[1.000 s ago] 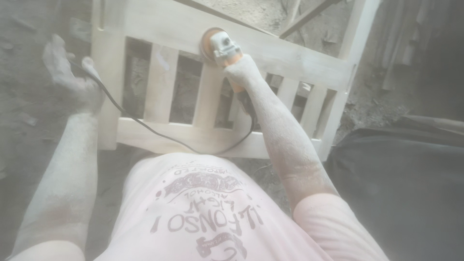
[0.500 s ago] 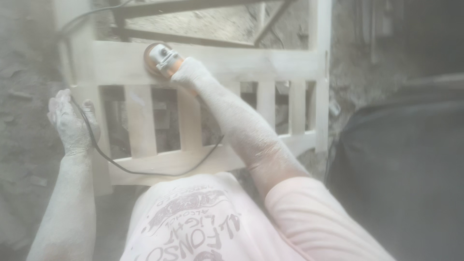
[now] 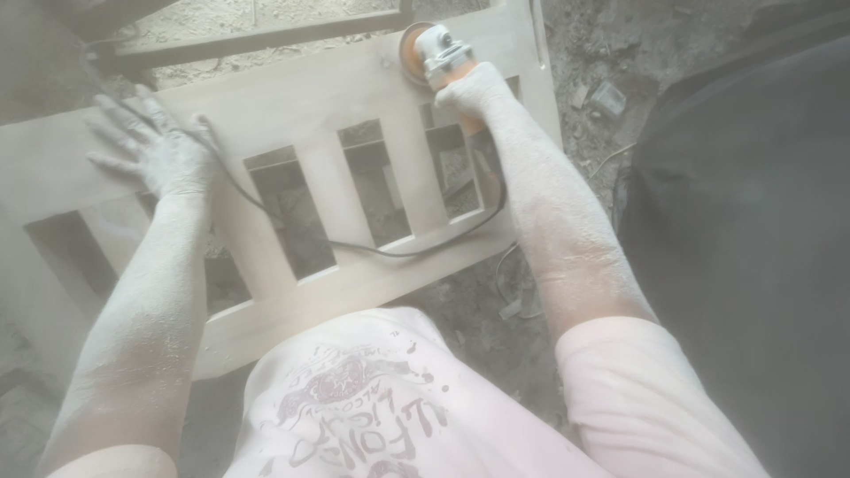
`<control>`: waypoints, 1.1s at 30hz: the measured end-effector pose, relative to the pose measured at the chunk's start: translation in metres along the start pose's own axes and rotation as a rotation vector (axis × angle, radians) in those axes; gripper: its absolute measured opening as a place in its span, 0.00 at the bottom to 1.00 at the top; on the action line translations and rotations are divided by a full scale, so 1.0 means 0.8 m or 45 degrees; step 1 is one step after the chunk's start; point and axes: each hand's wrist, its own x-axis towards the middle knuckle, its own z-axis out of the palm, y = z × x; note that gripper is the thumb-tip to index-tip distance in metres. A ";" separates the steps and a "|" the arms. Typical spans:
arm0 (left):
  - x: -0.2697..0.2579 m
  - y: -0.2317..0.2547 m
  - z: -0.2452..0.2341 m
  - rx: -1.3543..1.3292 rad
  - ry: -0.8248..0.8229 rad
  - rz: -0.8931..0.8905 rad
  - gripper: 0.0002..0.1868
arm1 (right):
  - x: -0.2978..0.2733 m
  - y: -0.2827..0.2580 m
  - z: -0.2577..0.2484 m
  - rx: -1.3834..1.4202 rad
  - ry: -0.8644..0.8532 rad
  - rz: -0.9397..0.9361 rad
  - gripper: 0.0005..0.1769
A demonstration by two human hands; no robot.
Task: The person uses an angle grinder to sand the surface of a white wooden frame with rectangular cutouts. They move the tool across the frame's surface and edges, generating dust.
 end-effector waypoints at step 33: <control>-0.237 -0.472 -0.037 0.435 0.610 -0.102 0.21 | -0.194 -0.025 0.145 1.422 -0.353 -0.682 0.28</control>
